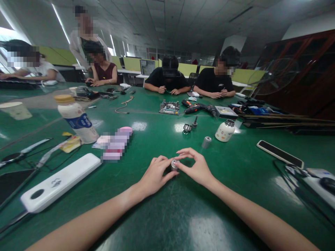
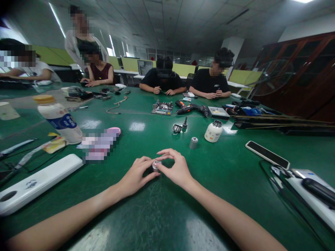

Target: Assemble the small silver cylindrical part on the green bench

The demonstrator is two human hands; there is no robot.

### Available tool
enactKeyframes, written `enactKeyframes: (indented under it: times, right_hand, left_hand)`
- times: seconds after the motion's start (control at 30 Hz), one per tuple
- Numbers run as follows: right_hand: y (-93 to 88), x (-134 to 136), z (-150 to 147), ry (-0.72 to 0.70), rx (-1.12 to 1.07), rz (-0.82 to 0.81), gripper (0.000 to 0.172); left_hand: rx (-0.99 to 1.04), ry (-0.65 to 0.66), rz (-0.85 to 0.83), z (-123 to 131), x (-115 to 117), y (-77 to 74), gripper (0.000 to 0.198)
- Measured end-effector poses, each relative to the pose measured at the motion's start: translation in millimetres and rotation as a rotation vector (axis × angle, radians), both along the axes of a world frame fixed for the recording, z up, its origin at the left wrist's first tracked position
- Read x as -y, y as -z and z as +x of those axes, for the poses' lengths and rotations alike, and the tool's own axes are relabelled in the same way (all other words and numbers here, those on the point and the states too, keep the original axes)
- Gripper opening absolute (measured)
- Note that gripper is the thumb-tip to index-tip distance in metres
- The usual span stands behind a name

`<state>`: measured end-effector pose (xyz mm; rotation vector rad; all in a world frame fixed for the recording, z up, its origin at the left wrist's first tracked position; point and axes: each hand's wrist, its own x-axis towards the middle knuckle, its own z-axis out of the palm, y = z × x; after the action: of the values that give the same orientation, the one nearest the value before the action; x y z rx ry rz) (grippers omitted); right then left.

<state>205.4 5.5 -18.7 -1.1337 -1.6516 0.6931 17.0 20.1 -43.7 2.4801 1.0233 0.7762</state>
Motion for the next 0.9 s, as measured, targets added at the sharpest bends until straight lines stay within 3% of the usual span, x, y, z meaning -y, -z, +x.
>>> enactKeyframes:
  times: [0.2,0.53,0.7,0.9]
  right_hand:
    - [1.9,0.6,-1.6,-0.042,-0.014,-0.036,0.014]
    - [-2.4,-4.0,-0.2,0.017,-0.157,-0.03,0.02]
    - [16.8,-24.2,23.8,0.147,-0.01,-0.017,0.018]
    - [42.4,-42.5,46.3,0.183,0.136,-0.037,0.013]
  left_hand:
    - [0.001,0.009,-0.004,-0.6,-0.8,2.5,0.027]
    - [-0.018,0.013,-0.003,0.0,0.4,-0.1,0.032]
    - [-0.022,0.001,-0.006,0.2,0.4,-1.2,0.042]
    - [-0.034,0.001,-0.005,0.2,0.4,-0.4,0.042]
